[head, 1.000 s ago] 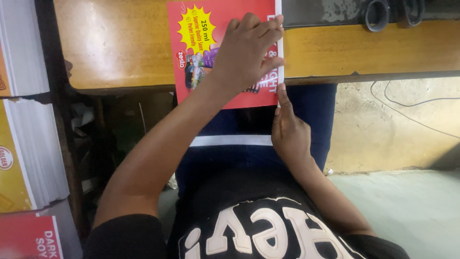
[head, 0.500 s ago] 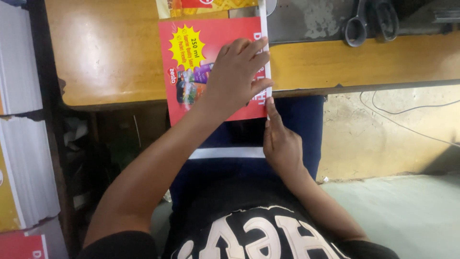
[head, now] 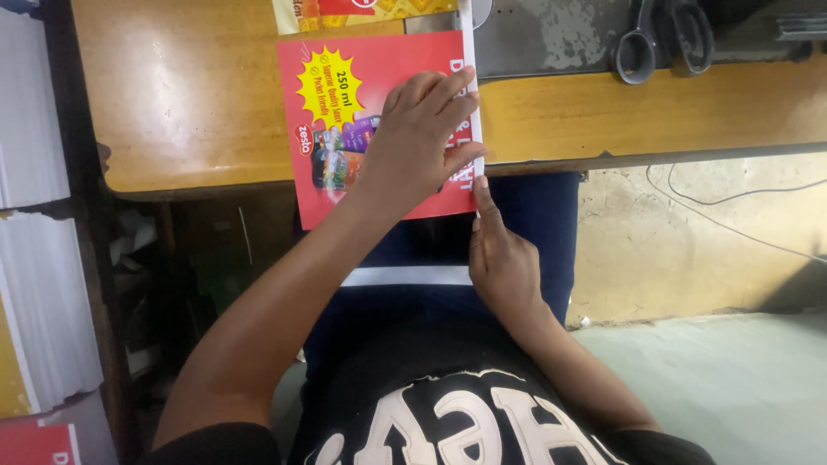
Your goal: The person uses a sewing machine to stitch a white strip of material along the edge of several small product boxes. They place each box under the needle, guide it through, and remove it after sewing, repeating the process for multiple boxes.
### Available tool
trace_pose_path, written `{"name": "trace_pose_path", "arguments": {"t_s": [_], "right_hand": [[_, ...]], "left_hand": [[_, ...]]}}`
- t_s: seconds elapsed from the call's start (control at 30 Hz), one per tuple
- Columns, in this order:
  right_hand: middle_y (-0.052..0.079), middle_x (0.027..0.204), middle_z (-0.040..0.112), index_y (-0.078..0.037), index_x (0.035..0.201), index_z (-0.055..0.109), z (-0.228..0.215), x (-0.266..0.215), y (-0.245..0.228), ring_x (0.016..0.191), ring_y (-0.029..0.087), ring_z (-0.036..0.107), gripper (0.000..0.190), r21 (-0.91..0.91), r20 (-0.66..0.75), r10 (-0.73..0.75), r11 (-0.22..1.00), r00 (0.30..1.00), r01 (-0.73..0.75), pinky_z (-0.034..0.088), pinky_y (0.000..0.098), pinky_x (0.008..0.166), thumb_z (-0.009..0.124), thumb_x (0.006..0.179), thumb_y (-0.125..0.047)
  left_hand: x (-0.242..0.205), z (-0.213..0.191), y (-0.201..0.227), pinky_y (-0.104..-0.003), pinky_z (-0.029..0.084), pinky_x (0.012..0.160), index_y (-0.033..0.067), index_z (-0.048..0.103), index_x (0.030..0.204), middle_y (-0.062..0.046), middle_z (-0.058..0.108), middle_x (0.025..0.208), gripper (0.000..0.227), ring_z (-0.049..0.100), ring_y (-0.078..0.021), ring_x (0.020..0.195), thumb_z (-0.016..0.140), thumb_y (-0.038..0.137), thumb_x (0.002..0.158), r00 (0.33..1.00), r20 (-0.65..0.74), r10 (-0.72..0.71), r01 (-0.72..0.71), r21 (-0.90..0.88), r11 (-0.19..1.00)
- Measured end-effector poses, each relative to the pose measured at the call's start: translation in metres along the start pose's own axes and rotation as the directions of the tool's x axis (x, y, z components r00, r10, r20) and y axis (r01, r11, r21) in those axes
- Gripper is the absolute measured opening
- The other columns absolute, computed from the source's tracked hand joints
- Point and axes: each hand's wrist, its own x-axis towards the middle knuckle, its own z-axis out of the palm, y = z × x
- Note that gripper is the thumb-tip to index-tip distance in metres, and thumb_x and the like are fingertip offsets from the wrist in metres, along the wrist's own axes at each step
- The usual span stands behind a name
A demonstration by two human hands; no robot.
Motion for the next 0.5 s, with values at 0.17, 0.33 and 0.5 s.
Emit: {"name": "trace_pose_path", "arguments": {"t_s": [0.17,0.33,0.5], "right_hand": [[0.011,0.103,0.079,-0.01,0.169,0.035,0.0024,-0.0014,0.0025,0.055,0.038,0.058,0.055,-0.003,0.005,0.003,1.0,1.0,-0.003,0.044,0.0504,0.053,0.043,0.115,-0.018],[0.01,0.098,0.078,-0.011,0.169,0.036,0.0032,-0.0023,0.0033,0.054,0.038,0.056,0.056,-0.018,0.0,-0.002,1.0,1.0,0.002,0.044,0.0505,0.053,0.044,0.115,-0.017],[0.007,0.089,0.075,-0.011,0.17,0.036,0.0015,0.0,0.0038,0.054,0.035,0.055,0.056,-0.032,0.01,0.004,0.999,1.0,-0.004,0.044,0.0488,0.054,0.045,0.114,-0.016]], "left_hand": [[0.0003,0.0002,0.0003,-0.054,0.048,0.109,0.0106,0.066,0.133,-0.008,0.057,0.155,0.05,0.053,-0.0339,0.133,0.087,0.043,0.1,0.999,0.025,-0.02,0.02,0.008,1.0],[0.0019,0.0023,-0.0009,-0.052,0.049,0.107,0.0112,0.065,0.131,-0.008,0.059,0.153,0.051,0.055,-0.0331,0.13,0.089,0.042,0.098,1.0,0.017,-0.01,0.01,0.023,1.0],[0.005,0.0024,-0.0015,-0.052,0.049,0.103,0.0113,0.066,0.128,-0.007,0.061,0.151,0.053,0.057,-0.0322,0.127,0.091,0.045,0.095,1.0,0.023,-0.015,0.014,0.035,0.999]]}}
